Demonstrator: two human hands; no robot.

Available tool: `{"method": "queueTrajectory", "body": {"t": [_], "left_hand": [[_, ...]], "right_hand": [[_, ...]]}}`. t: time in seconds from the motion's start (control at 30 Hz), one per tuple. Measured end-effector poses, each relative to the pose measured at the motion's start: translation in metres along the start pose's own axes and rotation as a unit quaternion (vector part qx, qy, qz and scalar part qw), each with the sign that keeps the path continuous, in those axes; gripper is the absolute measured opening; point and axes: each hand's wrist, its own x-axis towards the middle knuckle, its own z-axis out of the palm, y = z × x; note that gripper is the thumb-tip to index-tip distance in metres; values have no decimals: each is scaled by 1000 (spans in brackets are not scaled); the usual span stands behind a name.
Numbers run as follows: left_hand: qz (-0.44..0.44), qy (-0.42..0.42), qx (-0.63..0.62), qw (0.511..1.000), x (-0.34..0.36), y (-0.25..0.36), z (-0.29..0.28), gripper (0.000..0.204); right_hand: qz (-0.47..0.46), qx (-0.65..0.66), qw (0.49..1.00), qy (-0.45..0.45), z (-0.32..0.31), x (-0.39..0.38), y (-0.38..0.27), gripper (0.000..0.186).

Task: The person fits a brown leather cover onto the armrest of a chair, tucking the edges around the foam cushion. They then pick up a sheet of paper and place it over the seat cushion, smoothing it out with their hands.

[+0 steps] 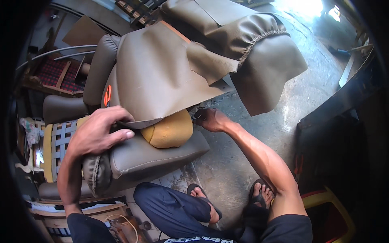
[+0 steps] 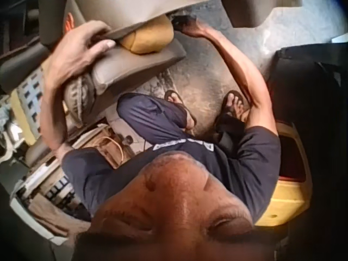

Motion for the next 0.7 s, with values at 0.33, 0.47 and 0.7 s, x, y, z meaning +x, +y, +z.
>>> {"method": "queueTrajectory", "body": {"t": [0.33,0.47,0.7], "left_hand": [[124,-223,98,962,49,4,4,36],[120,-249,99,956,49,0,5,40],[81,-294,104,947,49,1,3,63]], "right_hand": [[-57,-149,987,16,-38,-23,-51,42],[-18,-95,995,0,-47,-38,-60,43],[-115,110,986,39,-70,-63,-67,74]]}}
